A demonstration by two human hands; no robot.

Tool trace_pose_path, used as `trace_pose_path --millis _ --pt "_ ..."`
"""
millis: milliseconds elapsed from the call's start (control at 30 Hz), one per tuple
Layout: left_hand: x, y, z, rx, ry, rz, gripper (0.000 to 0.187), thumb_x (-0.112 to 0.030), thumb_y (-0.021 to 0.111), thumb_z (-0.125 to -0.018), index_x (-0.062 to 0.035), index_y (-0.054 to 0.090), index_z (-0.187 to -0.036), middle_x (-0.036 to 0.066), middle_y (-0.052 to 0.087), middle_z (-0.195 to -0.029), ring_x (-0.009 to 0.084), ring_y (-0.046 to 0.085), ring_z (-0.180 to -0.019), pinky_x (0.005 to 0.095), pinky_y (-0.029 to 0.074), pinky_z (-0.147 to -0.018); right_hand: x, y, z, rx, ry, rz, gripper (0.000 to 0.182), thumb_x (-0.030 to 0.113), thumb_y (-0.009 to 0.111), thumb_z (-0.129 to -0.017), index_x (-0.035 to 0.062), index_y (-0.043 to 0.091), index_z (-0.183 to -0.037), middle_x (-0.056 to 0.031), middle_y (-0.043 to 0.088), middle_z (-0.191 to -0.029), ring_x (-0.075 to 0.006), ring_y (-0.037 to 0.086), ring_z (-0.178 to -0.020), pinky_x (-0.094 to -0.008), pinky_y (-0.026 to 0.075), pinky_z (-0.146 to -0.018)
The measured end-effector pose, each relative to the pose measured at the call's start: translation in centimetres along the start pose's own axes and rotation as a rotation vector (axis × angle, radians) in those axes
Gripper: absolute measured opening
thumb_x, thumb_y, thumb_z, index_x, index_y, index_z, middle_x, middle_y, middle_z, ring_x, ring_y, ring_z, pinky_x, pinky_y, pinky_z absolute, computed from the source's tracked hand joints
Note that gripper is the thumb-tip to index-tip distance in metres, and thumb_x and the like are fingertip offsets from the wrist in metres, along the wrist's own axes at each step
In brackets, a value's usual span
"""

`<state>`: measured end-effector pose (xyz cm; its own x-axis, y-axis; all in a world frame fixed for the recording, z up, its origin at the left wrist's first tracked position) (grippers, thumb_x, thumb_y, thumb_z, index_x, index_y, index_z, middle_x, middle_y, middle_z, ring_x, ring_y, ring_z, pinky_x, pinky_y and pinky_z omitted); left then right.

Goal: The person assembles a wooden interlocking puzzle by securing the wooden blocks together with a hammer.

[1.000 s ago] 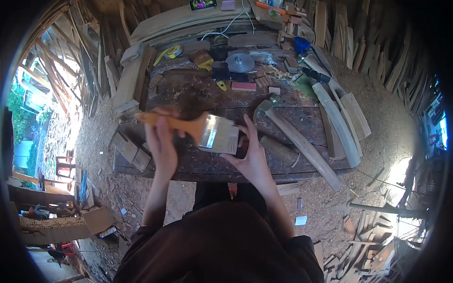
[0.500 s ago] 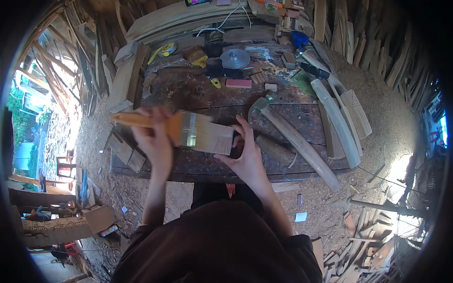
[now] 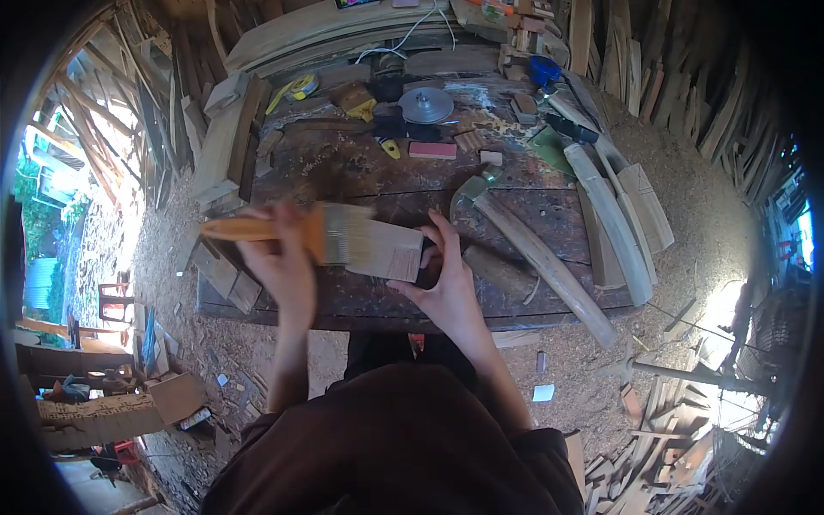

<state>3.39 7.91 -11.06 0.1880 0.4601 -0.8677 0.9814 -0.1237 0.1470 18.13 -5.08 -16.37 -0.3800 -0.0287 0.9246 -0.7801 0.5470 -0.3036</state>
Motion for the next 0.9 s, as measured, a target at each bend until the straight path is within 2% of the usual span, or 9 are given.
trace_pose_path --millis 67,167,333,400,533,600,633,700,900 --pt "-0.1 2.3 1.6 0.081 0.019 0.142 0.017 -0.003 0.054 -0.099 -0.006 0.038 -0.105 0.009 0.058 -0.091 0.0133 0.056 -0.084 0.0263 0.045 -0.08 -0.6 0.3 0.1 -0.012 -0.03 -0.025 0.107 0.005 0.089 -0.062 0.0102 0.027 -0.148 -0.012 0.06 -0.122 -0.0161 0.056 -0.076 -0.0307 0.053 -0.072" --pt "1.5 3.3 3.4 0.387 -0.062 -0.135 0.019 -0.001 0.054 -0.097 -0.007 0.038 -0.106 0.008 0.057 -0.092 0.014 0.056 -0.083 0.0273 0.046 -0.08 -0.9 0.4 0.2 -0.028 -0.039 -0.075 0.107 0.005 0.089 -0.062 0.0104 0.027 -0.149 -0.0117 0.06 -0.122 -0.0164 0.057 -0.076 -0.0315 0.053 -0.073" --pt "2.4 -3.6 -0.2 0.066 -0.059 0.018 0.018 0.0 0.054 -0.097 -0.0063 0.04 -0.104 0.007 0.056 -0.091 0.013 0.055 -0.081 0.0273 0.046 -0.078 -0.3 -0.1 0.1 0.008 -0.047 -0.003 0.106 0.004 0.09 -0.063 0.0103 0.027 -0.148 -0.0129 0.058 -0.126 -0.0139 0.056 -0.081 -0.0284 0.053 -0.077" --pt "0.9 -5.3 -1.3 -0.063 -0.022 -0.269 0.016 0.0 0.054 -0.097 -0.0056 0.04 -0.102 0.008 0.056 -0.091 0.0129 0.055 -0.083 0.0277 0.046 -0.079 -0.3 -0.1 0.0 -0.006 -0.053 0.023 0.106 0.006 0.09 -0.062 0.0095 0.028 -0.148 -0.0113 0.059 -0.122 -0.0171 0.056 -0.077 -0.0315 0.053 -0.074" --pt "-0.3 -0.9 0.7 -0.089 0.089 -0.039 0.016 -0.006 0.056 -0.099 -0.0065 0.041 -0.104 0.008 0.057 -0.093 0.0127 0.057 -0.085 0.0278 0.048 -0.076 0.0 -0.1 0.0 0.021 -0.005 0.009 0.106 0.006 0.089 -0.062 0.0093 0.027 -0.149 -0.0118 0.058 -0.124 -0.0172 0.056 -0.077 -0.0323 0.053 -0.075" --pt "-0.9 2.8 2.6 0.209 0.109 0.113 0.018 -0.006 0.057 -0.098 -0.0068 0.04 -0.105 0.008 0.057 -0.092 0.0122 0.057 -0.086 0.0276 0.048 -0.074 -0.2 0.2 0.0 -0.005 -0.068 0.01 0.107 0.006 0.089 -0.062 0.0096 0.027 -0.149 -0.0117 0.058 -0.124 -0.0172 0.056 -0.077 -0.0326 0.053 -0.075" --pt "-0.7 2.8 2.9 0.21 0.108 0.122 0.018 -0.006 0.057 -0.098 -0.0068 0.04 -0.105 0.008 0.057 -0.092 0.0122 0.057 -0.086 0.0276 0.048 -0.074 -0.2 0.2 0.1 -0.03 -0.127 0.004 0.108 0.006 0.089 -0.062 0.0098 0.026 -0.149 -0.0116 0.058 -0.124 -0.0172 0.056 -0.077 -0.0329 0.053 -0.075" --pt "1.3 2.4 3.4 0.261 -0.091 -0.076 0.02 -0.005 0.057 -0.098 -0.0068 0.039 -0.107 0.008 0.058 -0.092 0.0125 0.058 -0.087 0.0262 0.047 -0.073 -0.3 -0.1 0.4 -0.014 -0.058 -0.026 0.108 0.005 0.088 -0.064 0.0098 0.024 -0.15 -0.0124 0.058 -0.125 -0.0184 0.058 -0.081 -0.0336 0.053 -0.078" --pt "0.7 -6.7 -0.8 -0.127 -0.074 -0.341 0.022 -0.015 0.06 -0.099 -0.0038 0.042 -0.103 0.008 0.055 -0.093 0.0116 0.054 -0.084 0.0274 0.05 -0.072 1.3 -0.2 0.7 0.026 -0.076 -0.027 0.098 0.0 0.084 -0.068 0.0081 0.029 -0.148 -0.0145 0.054 -0.13 -0.0223 0.059 -0.102 -0.0334 0.051 -0.086"
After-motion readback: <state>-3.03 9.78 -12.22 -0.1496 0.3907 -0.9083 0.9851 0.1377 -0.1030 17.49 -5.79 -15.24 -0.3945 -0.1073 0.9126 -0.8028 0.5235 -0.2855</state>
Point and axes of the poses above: each hand's wrist, its own z-axis away from the middle knuckle, its own y-axis out of the palm, x = y × z, the point moved 3 cm from there along -z, towards the middle knuckle
